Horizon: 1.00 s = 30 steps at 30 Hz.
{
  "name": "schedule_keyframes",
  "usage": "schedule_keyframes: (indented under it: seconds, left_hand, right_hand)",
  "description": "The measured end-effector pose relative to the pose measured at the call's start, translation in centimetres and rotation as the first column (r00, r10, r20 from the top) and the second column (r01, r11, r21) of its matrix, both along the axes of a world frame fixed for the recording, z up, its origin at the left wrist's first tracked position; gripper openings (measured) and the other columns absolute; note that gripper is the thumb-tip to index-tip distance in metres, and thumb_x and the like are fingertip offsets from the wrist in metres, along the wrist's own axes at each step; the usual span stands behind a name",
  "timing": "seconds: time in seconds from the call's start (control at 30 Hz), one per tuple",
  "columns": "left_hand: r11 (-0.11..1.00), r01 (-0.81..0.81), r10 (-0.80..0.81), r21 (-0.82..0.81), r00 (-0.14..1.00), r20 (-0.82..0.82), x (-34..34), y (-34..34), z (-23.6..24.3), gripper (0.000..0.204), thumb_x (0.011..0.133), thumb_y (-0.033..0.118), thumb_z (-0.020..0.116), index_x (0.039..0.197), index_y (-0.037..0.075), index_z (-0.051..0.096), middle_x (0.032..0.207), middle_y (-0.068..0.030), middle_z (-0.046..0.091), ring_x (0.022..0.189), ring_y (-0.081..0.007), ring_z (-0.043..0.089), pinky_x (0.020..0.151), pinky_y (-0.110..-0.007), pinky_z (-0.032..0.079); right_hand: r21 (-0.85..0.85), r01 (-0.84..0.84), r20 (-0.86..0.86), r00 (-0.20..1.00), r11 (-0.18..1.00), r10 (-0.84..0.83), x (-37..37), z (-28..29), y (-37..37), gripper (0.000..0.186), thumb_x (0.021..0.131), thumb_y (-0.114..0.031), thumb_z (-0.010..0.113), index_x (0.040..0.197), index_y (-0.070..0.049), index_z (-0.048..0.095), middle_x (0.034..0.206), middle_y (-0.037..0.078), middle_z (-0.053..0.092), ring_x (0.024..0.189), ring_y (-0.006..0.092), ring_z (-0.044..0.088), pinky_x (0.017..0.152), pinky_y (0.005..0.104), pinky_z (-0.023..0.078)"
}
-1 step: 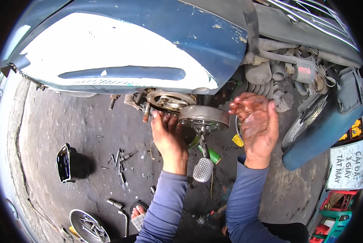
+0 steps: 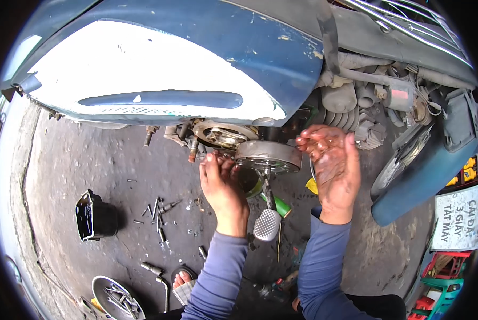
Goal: Replacing or repairing the clutch assembly on a motorcycle engine.
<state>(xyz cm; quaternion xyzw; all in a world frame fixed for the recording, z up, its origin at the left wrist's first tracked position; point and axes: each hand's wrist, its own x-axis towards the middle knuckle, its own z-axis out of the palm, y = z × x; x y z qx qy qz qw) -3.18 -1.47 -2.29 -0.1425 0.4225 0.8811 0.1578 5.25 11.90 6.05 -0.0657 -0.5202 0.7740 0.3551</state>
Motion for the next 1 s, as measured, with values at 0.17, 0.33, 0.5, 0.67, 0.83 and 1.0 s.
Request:
schedule_keyframes:
  seconds: [0.17,0.33,0.5,0.67,0.83,1.0]
  left_hand:
    - [0.987,0.163,-0.16,-0.001,0.968,-0.195,1.8,-0.7,2.6,0.046,0.092,0.041,0.056,0.122,0.008,0.052,0.116,-0.0049,0.055,0.108,-0.0189,0.049,0.094,-0.039,0.038]
    - [0.965,0.211,-0.247,-0.154,0.93,-0.273,1.7,-1.1,4.4,0.049,0.088,0.037,0.061,0.124,0.007,0.048,0.112,-0.0055,0.056,0.099,-0.017,0.053,0.091,-0.037,0.039]
    - [0.979,0.197,-0.206,-0.062,0.929,-0.307,2.0,0.6,4.3,0.041,0.086,0.011,0.068,0.119,0.001,0.045,0.106,-0.0052,0.054,0.093,-0.0119,0.051,0.082,-0.027,0.044]
    - [0.974,0.215,-0.228,-0.075,0.902,-0.366,1.7,-1.5,2.8,0.044,0.088,0.014,0.066,0.123,-0.001,0.044,0.106,-0.009,0.055,0.097,-0.0129,0.053,0.082,-0.027,0.046]
    - [0.701,0.062,-0.656,-0.71,0.445,-0.61,-1.8,-7.3,4.2,0.054,0.087,0.034,0.063,0.123,-0.004,0.048,0.112,-0.0211,0.055,0.105,-0.0342,0.056,0.094,-0.042,0.043]
    - [-0.128,0.107,-0.988,-0.986,0.07,0.136,-5.6,-17.1,8.9,0.048,0.085,0.033,0.067,0.115,-0.004,0.058,0.108,-0.0246,0.061,0.098,-0.0373,0.062,0.087,-0.042,0.049]
  right_hand:
    - [0.086,0.058,0.079,0.995,0.995,-0.065,0.3,0.1,-0.4,0.044,0.101,-0.033,0.04,0.1,0.005,0.062,0.101,0.016,0.065,0.096,0.023,0.063,0.09,0.035,0.046]
    - [0.317,0.15,0.187,0.958,0.936,-0.217,-0.6,0.1,-2.9,0.028,0.098,-0.023,0.051,0.09,0.0,0.065,0.088,0.004,0.061,0.078,0.0077,0.05,0.072,0.0215,0.037]
    - [0.33,0.178,0.158,0.958,0.927,-0.24,0.0,0.4,-1.9,0.025,0.097,-0.018,0.051,0.092,0.003,0.065,0.093,0.008,0.065,0.091,0.0135,0.058,0.085,0.0259,0.043]
    - [0.534,0.01,0.148,0.983,0.846,-0.105,0.4,-0.7,-1.3,0.026,0.095,-0.012,0.045,0.103,0.006,0.061,0.112,0.016,0.061,0.105,0.0216,0.056,0.093,0.0318,0.043]
    - [0.731,0.019,0.071,0.992,0.682,-0.104,2.6,0.9,-0.6,0.035,0.095,-0.018,0.04,0.114,0.008,0.053,0.125,0.024,0.051,0.115,0.0303,0.052,0.1,0.0388,0.04]
    - [0.861,-0.071,0.142,0.984,0.504,-0.103,7.3,3.3,0.0,0.04,0.089,-0.031,0.05,0.113,0.001,0.053,0.126,0.022,0.043,0.112,0.0326,0.048,0.098,0.0428,0.039]
